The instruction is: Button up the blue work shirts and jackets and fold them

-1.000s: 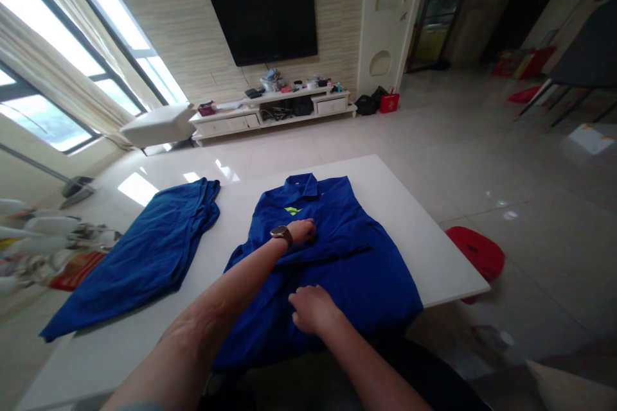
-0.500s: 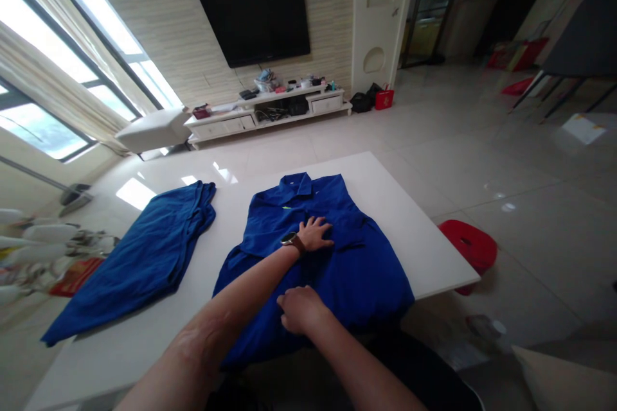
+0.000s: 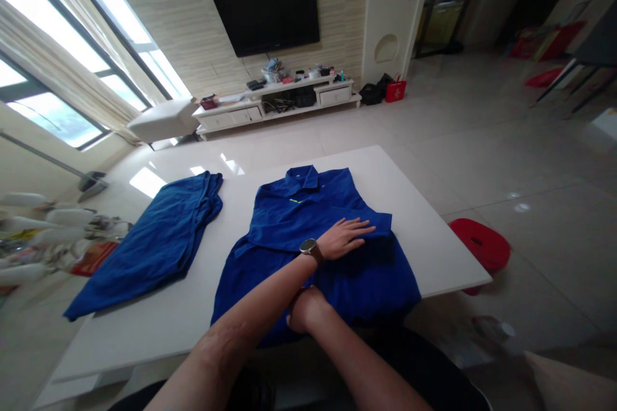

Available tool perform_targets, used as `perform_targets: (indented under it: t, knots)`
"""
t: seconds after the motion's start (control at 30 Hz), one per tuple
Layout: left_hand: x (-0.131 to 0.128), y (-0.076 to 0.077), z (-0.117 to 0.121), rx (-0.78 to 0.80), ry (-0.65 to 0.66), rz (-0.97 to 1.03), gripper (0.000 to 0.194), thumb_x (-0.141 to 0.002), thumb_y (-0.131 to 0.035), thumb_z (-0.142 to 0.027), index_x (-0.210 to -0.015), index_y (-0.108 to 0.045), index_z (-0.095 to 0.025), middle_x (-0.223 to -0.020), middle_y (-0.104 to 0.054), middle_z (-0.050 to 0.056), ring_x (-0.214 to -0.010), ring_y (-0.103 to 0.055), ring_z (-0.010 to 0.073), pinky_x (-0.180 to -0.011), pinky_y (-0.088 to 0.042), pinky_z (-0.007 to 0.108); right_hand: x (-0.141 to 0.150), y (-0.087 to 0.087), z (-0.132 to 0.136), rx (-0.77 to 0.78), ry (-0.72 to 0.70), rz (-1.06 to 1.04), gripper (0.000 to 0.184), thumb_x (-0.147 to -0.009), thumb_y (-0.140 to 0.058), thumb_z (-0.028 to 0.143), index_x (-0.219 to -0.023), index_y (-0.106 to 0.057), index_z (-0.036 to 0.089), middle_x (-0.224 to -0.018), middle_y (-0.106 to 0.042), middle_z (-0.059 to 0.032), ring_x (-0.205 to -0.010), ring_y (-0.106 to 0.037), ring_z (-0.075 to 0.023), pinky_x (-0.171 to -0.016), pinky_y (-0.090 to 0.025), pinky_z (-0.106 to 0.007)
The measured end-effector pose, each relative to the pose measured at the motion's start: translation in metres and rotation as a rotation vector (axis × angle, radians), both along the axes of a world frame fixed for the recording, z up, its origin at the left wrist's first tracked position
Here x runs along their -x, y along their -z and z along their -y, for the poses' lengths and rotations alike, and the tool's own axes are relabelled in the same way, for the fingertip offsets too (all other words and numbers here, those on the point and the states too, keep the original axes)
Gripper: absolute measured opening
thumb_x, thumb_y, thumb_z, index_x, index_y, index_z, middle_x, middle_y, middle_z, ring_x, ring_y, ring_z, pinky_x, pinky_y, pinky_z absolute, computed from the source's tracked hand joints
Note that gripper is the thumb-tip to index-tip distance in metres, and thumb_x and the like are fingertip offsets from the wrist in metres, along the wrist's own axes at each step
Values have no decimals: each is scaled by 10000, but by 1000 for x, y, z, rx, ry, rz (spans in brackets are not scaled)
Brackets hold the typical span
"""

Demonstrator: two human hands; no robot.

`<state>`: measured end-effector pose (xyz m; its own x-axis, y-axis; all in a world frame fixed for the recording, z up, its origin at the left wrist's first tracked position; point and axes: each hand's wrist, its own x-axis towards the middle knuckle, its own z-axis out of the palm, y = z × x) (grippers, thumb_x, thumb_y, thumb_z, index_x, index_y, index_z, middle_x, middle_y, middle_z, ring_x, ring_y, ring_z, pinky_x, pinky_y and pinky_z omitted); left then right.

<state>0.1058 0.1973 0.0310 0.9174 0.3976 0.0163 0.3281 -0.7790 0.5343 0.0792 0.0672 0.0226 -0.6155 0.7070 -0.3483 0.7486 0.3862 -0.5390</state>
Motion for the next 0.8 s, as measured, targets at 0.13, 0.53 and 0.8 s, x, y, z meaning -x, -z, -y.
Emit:
perform_targets:
  t: [0.13, 0.53, 0.8]
  knots:
    - [53, -7, -11, -72, -254, -19, 595, -1063, -369, -495, -1637, -285, -362, -1708, -271, 31, -1584, -223, 250, -1277, -124, 598, -4, -24, -2, 18, 39, 75, 439, -908, -591, 289, -1305, -681, 126, -1297, -681, -201, -1190, -667, -377, -1021, -532, -571]
    - [288, 79, -48, -143, -950, -416, 641, -1055, -210, -574, -1660, -200, -360, -1733, -167, 43, -1602, -126, 313, -1194, -117, 756, -15, -34, 0, -13, 259, 188, 348, -916, -507, 179, -1211, -690, 152, -1341, -622, -150, -1288, -535, -367, -988, -513, -626]
    - [317, 47, -88, -118, -1219, -365, 695, -1005, -353, -527, -1604, -372, -175, -1646, -334, 208, -1512, -313, 397, -1199, -236, 661, -44, -25, -19, -74, 408, 245, 316, -925, -516, 266, -1191, -668, 184, -1351, -590, -133, -1312, -491, -362, -947, -524, -526]
